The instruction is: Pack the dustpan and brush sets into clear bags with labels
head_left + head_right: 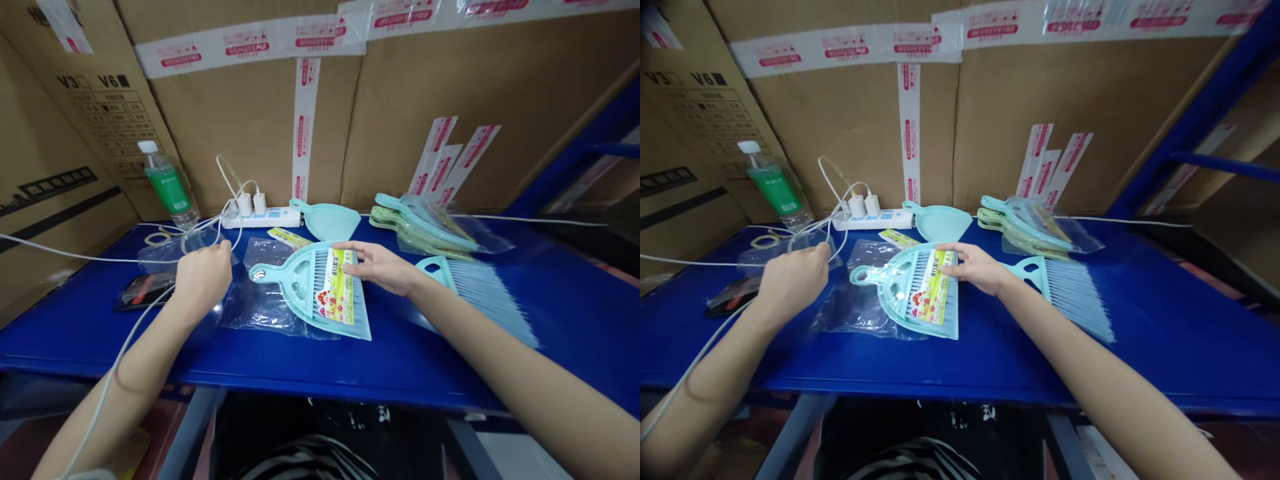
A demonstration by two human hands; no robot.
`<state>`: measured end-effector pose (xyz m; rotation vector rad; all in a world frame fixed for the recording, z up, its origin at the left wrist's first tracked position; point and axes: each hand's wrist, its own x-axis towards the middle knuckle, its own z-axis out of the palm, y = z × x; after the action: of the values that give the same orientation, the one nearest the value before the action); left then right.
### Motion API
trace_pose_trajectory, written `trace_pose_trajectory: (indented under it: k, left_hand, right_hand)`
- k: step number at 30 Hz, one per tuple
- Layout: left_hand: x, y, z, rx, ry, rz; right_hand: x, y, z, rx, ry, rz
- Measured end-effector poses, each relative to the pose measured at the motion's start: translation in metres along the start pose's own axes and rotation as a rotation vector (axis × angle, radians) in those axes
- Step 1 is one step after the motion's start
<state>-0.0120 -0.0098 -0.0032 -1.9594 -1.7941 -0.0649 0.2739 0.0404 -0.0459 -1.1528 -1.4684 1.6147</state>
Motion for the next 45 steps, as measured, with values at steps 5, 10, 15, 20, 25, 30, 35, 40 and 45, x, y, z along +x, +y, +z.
trace_pose_trajectory:
  k: [5, 10, 15, 20, 25, 30, 35, 40, 45]
  left_hand:
    - [0.003, -0.001, -0.007, 0.049, -0.241, -0.023]
    - [0.008, 0.000, -0.006, -0.118, -0.297, 0.029]
    - [0.010, -0.002, 0.000, -0.421, -0.290, 0.130]
    - [0.010, -0.003, 0.005, -0.623, -0.315, 0.127]
    - [0.011, 0.001, 0.006, -0.584, -0.411, 0.110]
    - [0.012, 0.005, 0.004, -0.344, -0.380, 0.112]
    - [0.011, 0.006, 0.003, -0.277, -0.367, 0.079]
    - [0.011, 0.003, 0.002, -0.150, -0.339, 0.045]
    - [0.011, -0.001, 0.000, -0.061, -0.303, 0.004]
  right_hand:
    - [-0.002, -0.004, -0.004, -0.006, -0.007, -0.008]
    - [-0.004, -0.004, -0.005, -0.052, -0.041, -0.051]
    - [-0.006, -0.005, -0.002, -0.051, -0.038, -0.048]
    - [-0.008, -0.007, 0.002, -0.036, -0.006, -0.028]
    - [-0.005, -0.002, 0.005, 0.003, -0.032, 0.000]
    - [-0.004, 0.000, 0.008, 0.010, -0.029, 0.046]
    - [-0.002, -0.001, 0.012, -0.058, 0.011, 0.055]
    - [0.001, 0.001, 0.013, -0.170, 0.062, 0.010]
    - [0.001, 0.000, 0.013, -0.259, 0.069, -0.016]
